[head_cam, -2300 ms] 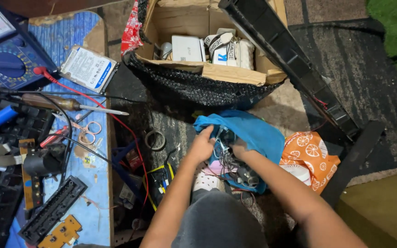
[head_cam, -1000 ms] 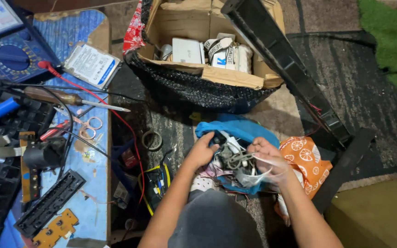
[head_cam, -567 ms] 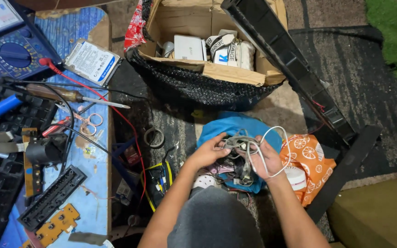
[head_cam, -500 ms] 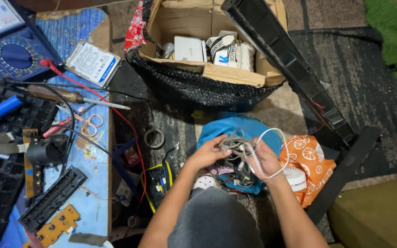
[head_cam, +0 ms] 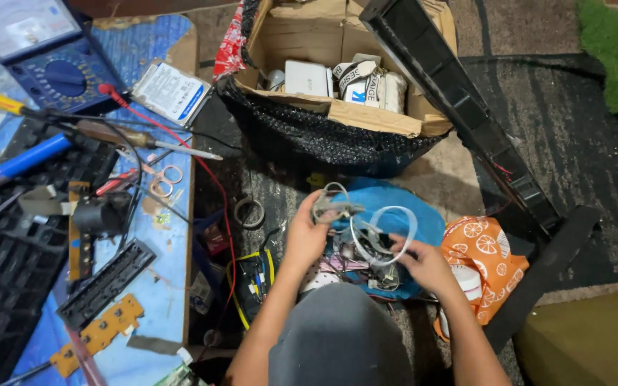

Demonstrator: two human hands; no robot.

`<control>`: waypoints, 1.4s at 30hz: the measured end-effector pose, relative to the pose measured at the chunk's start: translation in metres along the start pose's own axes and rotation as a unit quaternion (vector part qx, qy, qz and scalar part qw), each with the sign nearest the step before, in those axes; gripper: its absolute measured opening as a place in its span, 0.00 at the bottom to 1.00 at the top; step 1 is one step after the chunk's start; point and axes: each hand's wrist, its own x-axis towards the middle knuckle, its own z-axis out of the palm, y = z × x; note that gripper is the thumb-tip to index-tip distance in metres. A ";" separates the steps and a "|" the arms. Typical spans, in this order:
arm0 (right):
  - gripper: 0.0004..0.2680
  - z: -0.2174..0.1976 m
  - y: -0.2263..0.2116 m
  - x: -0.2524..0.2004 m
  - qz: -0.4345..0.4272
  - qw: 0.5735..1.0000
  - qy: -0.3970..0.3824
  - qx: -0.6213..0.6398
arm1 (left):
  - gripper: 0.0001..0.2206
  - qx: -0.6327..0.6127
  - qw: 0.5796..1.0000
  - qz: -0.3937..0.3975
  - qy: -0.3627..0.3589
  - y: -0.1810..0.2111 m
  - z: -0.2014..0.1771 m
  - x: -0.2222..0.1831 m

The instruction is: Cleaning and inspecting a circuit board using a brush and a small tool on a cluttered workbench.

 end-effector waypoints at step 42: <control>0.09 0.040 0.080 0.020 0.138 0.951 0.231 0.152 | 0.04 -0.320 0.911 0.191 0.175 0.008 0.004 0.008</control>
